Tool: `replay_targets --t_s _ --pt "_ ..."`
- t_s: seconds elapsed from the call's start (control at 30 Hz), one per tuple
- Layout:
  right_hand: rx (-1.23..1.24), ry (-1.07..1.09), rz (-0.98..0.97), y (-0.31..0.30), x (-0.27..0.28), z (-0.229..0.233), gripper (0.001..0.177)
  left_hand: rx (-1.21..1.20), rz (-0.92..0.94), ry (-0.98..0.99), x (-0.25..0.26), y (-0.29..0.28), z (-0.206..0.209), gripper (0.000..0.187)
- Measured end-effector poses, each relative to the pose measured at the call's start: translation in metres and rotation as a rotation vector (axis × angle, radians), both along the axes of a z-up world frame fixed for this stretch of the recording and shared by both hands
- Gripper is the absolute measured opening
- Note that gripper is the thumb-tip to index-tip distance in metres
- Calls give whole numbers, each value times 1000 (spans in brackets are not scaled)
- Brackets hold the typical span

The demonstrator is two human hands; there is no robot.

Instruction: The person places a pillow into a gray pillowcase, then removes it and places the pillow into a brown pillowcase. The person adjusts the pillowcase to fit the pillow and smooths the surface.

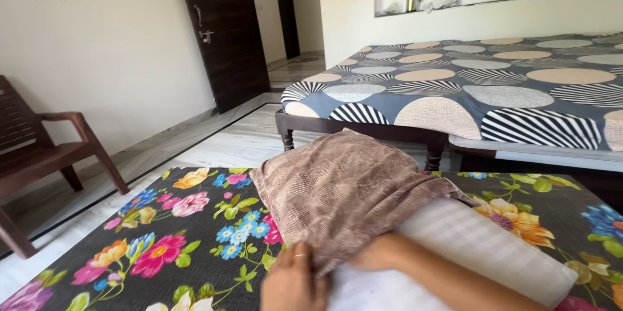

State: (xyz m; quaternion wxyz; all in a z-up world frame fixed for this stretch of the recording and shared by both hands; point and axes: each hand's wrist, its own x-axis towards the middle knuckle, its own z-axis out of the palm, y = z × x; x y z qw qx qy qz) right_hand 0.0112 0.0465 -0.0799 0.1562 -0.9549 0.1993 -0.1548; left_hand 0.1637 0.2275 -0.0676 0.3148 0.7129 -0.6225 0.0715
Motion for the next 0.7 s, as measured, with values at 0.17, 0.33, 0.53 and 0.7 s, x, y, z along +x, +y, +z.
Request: replay_targets --t_s 0.17,0.33,0.53,0.7 --pt "-41 -86 -421 -93 -118 -10 59 -98 -101 -108 -80 -45 29 82" --pt "45 -33 -681 -136 -153 -25 55 -63 -135 -210 -134 -129 44 61" --pt "224 -327 -494 -155 -158 -37 49 242 -159 -91 -178 -208 50 39" --pt "315 -349 -494 -139 -157 -26 53 81 -174 -56 -175 -250 34 17"
